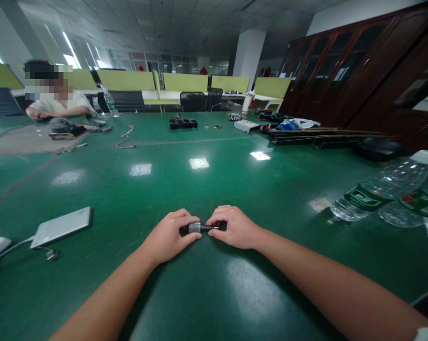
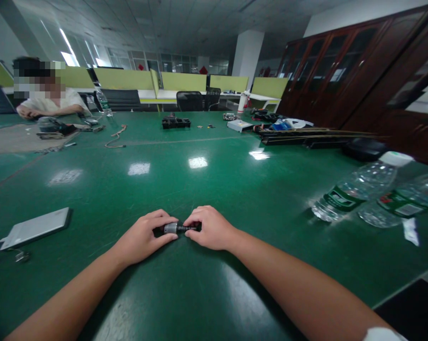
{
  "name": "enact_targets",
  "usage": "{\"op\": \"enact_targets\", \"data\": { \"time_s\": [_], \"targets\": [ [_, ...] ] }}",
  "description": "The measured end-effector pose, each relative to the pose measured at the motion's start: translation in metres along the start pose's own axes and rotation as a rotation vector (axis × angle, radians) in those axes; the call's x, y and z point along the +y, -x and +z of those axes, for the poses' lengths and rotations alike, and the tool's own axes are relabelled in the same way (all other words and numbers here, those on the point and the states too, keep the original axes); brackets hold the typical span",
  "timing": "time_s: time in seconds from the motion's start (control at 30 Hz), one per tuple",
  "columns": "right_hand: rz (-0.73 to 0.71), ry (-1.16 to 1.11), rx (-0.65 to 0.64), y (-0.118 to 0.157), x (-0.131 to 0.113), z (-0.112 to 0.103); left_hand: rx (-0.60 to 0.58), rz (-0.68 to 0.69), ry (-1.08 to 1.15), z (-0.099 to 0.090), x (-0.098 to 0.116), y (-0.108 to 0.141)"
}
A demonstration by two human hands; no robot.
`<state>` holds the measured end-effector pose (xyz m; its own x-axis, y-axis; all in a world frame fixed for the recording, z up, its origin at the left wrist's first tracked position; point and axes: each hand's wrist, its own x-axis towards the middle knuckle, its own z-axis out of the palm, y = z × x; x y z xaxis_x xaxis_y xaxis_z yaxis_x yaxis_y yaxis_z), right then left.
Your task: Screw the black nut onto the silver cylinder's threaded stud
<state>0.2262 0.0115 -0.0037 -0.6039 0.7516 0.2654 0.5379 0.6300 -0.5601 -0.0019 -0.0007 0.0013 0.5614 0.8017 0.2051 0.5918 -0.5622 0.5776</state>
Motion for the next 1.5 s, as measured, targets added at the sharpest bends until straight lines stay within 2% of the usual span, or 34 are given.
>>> {"op": "enact_targets", "data": {
  "time_s": [1.17,1.4,1.5],
  "targets": [
    [0.052,0.027,0.021,0.003,0.008,-0.007,0.024,-0.026,0.008,-0.002,-0.001,0.000],
    [0.150,0.056,0.010,0.004,0.018,-0.017,0.024,-0.058,-0.002,-0.003,0.001,0.000],
    [0.151,0.043,0.011,0.005,0.019,-0.019,0.022,-0.071,0.006,-0.003,0.002,0.000]
  ]
}}
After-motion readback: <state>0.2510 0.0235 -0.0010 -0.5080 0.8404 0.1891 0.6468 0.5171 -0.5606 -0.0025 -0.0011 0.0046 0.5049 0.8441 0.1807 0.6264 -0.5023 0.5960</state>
